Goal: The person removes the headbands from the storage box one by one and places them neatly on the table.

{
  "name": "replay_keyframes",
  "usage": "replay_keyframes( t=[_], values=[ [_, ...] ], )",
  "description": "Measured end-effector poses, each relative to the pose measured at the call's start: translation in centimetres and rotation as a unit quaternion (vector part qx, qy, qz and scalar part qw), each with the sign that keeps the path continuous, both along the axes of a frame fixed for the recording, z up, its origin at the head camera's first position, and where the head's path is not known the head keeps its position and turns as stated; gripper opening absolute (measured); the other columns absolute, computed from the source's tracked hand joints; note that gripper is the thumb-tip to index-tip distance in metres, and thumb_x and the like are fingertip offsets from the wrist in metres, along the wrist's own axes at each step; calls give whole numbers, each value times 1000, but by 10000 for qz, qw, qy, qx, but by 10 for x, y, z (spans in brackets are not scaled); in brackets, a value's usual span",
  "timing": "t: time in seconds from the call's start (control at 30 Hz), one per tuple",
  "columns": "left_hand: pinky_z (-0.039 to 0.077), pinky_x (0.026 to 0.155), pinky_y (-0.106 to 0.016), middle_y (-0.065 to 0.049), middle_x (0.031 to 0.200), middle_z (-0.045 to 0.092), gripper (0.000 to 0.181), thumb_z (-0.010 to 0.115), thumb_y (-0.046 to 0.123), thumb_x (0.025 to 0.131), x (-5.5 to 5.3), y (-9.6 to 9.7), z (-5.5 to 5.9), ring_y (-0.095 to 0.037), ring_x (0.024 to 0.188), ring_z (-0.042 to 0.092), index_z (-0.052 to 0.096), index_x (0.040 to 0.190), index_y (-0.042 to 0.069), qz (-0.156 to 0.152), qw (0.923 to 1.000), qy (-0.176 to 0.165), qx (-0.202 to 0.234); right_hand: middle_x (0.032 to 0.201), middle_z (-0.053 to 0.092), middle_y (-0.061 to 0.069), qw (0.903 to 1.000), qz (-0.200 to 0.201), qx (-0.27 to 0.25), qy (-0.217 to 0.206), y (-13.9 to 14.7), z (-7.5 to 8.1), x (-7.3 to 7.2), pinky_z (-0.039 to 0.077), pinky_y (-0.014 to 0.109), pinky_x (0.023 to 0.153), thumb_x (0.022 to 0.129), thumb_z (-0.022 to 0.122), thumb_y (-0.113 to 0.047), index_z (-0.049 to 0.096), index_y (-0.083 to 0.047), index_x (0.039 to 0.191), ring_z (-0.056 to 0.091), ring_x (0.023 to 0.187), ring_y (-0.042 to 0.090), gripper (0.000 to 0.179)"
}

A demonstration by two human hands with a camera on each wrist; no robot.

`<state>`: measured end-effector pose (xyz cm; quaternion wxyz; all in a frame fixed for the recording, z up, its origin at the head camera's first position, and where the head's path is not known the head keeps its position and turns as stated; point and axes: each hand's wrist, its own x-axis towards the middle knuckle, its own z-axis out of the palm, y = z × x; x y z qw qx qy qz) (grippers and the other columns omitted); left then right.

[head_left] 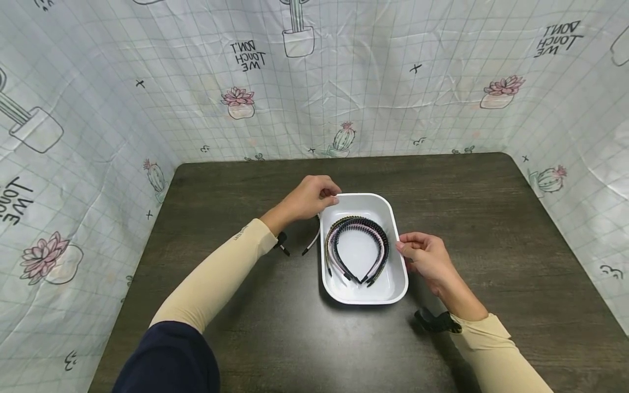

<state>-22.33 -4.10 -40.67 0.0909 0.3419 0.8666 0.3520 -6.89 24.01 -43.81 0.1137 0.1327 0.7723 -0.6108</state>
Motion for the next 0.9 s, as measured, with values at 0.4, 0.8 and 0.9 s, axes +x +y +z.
replay_keyframes(
  t=[0.4, 0.8, 0.9],
  values=[
    [56, 92, -32, -13, 113, 74, 25, 71, 11, 101, 2, 19, -3, -24, 101, 68, 76, 121, -3, -341, 9992, 75, -213, 81, 68, -11, 10000, -4, -72, 14, 0, -1, -1, 57, 26, 63, 104, 63, -11, 56, 15, 128, 63, 75, 3, 36],
    [57, 93, -30, -13, 115, 75, 27, 72, 13, 100, 9, 36, -7, -23, 104, 71, 75, 122, -2, -555, 9974, 155, -425, 81, 67, -11, 9999, 17, -138, -4, 2, -4, 0, 56, 27, 61, 104, 65, -11, 56, 15, 128, 62, 74, 3, 37],
    [57, 95, -30, -13, 115, 75, 26, 73, 13, 100, 9, 40, -5, -23, 106, 72, 76, 121, -1, -613, 9971, 236, -392, 82, 68, -11, 9999, 42, -129, 42, 2, -3, -1, 58, 27, 62, 104, 64, -10, 56, 16, 130, 64, 75, 3, 37]
  ],
)
